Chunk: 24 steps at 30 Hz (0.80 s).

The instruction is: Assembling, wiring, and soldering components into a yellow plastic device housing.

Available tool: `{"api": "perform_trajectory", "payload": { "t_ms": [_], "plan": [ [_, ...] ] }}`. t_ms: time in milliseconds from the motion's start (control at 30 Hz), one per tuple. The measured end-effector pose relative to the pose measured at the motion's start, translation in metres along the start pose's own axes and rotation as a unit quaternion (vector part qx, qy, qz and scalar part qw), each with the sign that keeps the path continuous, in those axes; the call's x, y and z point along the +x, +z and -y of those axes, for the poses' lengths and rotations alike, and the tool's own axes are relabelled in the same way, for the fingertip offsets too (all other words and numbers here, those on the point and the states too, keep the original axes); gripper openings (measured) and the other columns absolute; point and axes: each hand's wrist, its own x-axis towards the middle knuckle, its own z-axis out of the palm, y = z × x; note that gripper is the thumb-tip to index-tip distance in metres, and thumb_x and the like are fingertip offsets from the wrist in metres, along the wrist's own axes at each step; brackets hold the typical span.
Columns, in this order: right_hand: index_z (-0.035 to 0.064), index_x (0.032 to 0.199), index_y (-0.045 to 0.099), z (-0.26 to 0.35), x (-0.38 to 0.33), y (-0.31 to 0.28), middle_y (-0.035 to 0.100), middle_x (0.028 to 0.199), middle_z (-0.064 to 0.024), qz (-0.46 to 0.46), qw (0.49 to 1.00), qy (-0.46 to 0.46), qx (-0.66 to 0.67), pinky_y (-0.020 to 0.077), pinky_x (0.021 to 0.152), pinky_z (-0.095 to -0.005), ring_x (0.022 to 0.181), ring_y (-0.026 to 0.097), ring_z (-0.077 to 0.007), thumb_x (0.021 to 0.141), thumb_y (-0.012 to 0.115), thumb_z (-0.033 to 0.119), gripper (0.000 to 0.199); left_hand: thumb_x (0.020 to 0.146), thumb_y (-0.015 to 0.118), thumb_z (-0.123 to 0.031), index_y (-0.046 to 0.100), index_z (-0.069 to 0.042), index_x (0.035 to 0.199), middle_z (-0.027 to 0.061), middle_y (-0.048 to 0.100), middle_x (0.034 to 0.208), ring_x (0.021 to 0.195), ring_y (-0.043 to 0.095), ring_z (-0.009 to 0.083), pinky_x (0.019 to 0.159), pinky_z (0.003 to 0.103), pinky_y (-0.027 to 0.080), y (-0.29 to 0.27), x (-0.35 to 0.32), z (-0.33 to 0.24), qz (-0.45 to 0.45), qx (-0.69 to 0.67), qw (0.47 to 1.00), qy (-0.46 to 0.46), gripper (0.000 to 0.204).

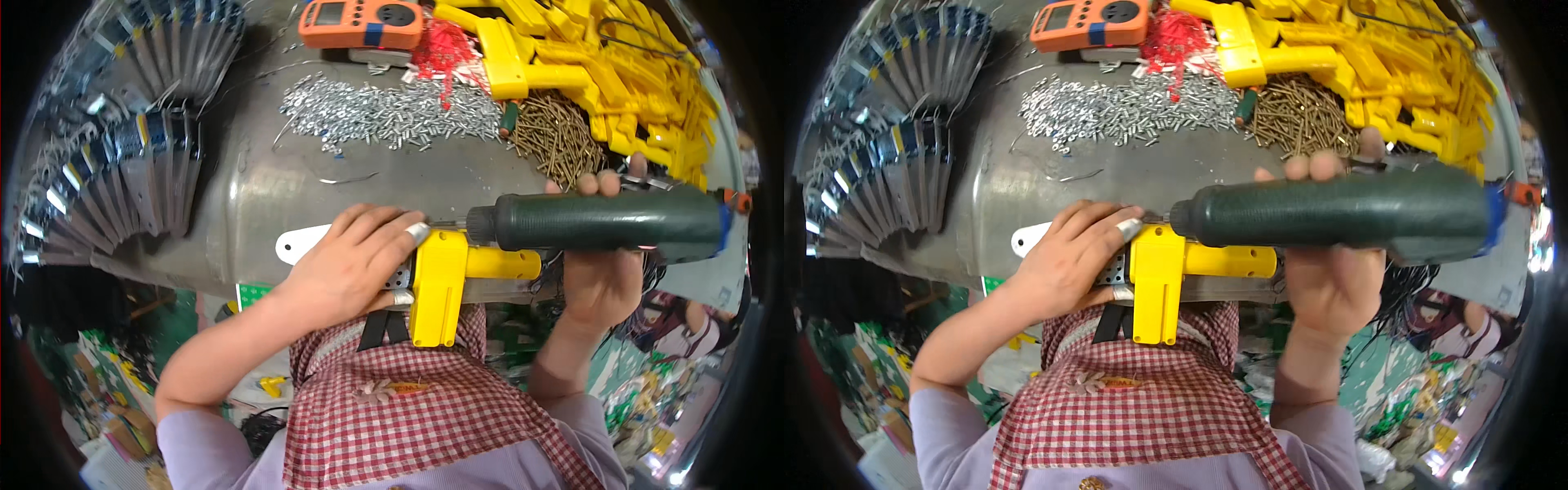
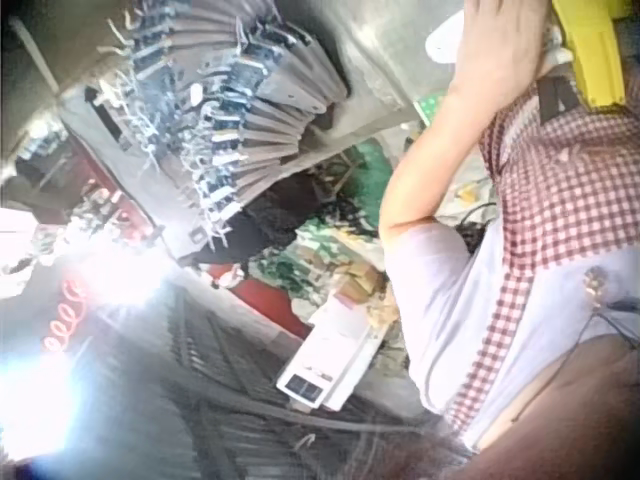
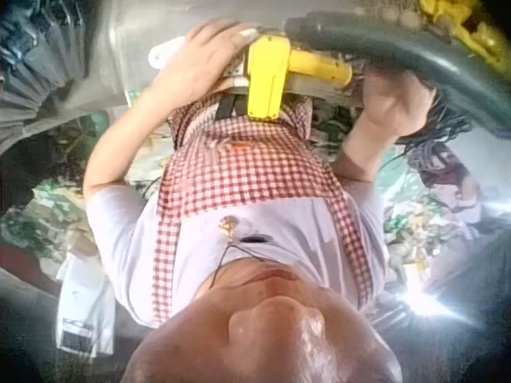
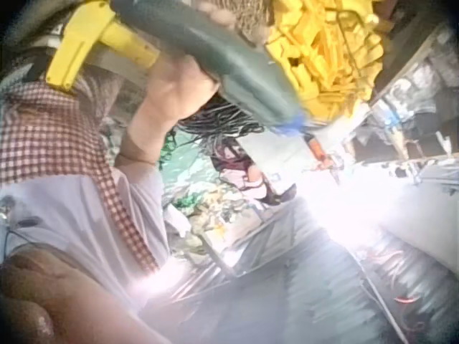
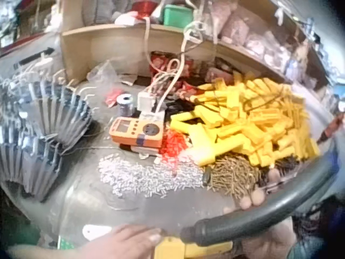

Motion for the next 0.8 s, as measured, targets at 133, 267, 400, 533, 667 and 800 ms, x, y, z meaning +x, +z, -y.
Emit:
{"api": "perform_trajectory", "payload": {
  "t_ms": [133,267,400,533,667,800],
  "plan": [
    [0.0059,0.126,0.042,0.009,-0.014,-0.070,0.045,0.092,-0.0039,-0.084,0.977,-0.010,0.195,0.0363,0.098,-0.0435,0.094,0.047,-0.0183,0.093,0.049,0.029,0.041,0.066,0.077,-0.023,0.040,-0.001,0.130,0.0149,0.049,0.130,0.114,0.047,0.0349,0.099,0.042,0.036,-0.004,0.002,-0.012,0.039,-0.040,0.987,-0.149,0.077],
    [0.0056,0.119,0.044,0.007,-0.024,-0.095,0.046,0.089,-0.0033,-0.161,0.972,-0.012,0.172,0.0370,0.097,-0.0437,0.089,0.049,-0.0173,0.091,0.050,0.028,0.037,0.061,0.079,-0.016,0.034,-0.002,0.133,0.0056,0.062,0.118,0.107,0.053,0.0321,0.097,0.041,0.038,0.003,0.005,-0.004,-0.037,-0.113,0.986,-0.117,0.086],
    [0.0062,0.119,0.044,-0.009,-0.023,-0.081,0.046,0.089,-0.0033,-0.157,0.967,0.005,0.200,0.0375,0.096,-0.0424,0.089,0.049,-0.0174,0.088,0.054,0.026,0.039,0.060,0.078,-0.013,0.034,-0.002,0.131,0.0060,0.061,0.120,0.107,0.053,0.0327,0.096,0.040,0.038,0.001,0.007,-0.003,-0.038,-0.115,0.987,-0.110,0.084],
    [0.0068,0.118,0.045,-0.024,-0.023,-0.084,0.047,0.090,-0.0028,-0.139,0.954,0.012,0.264,0.0373,0.096,-0.0417,0.089,0.049,-0.0168,0.086,0.056,0.026,0.039,0.059,0.074,-0.008,0.036,-0.002,0.130,0.0060,0.061,0.120,0.105,0.053,0.0337,0.095,0.041,0.038,0.006,0.000,0.002,-0.046,-0.100,0.990,-0.092,0.080],
    [0.0059,0.116,0.045,-0.028,-0.022,-0.089,0.048,0.089,-0.0016,-0.180,0.953,0.007,0.242,0.0378,0.096,-0.0385,0.088,0.050,-0.0157,0.085,0.058,0.026,0.039,0.060,0.073,-0.009,0.037,-0.001,0.130,0.0118,0.055,0.124,0.109,0.050,0.0357,0.097,0.044,0.038,0.001,0.005,-0.001,-0.019,-0.106,0.990,-0.087,0.079],
    [0.0049,0.122,0.043,-0.026,-0.024,-0.094,0.047,0.091,-0.0031,-0.184,0.958,0.010,0.218,0.0380,0.096,-0.0382,0.090,0.050,-0.0168,0.087,0.057,0.026,0.043,0.069,0.075,-0.013,0.051,-0.003,0.114,0.0149,0.061,0.107,0.101,0.056,0.0341,0.089,0.042,0.044,-0.009,0.011,0.015,-0.140,-0.205,0.950,-0.188,0.052]
  ]
}}
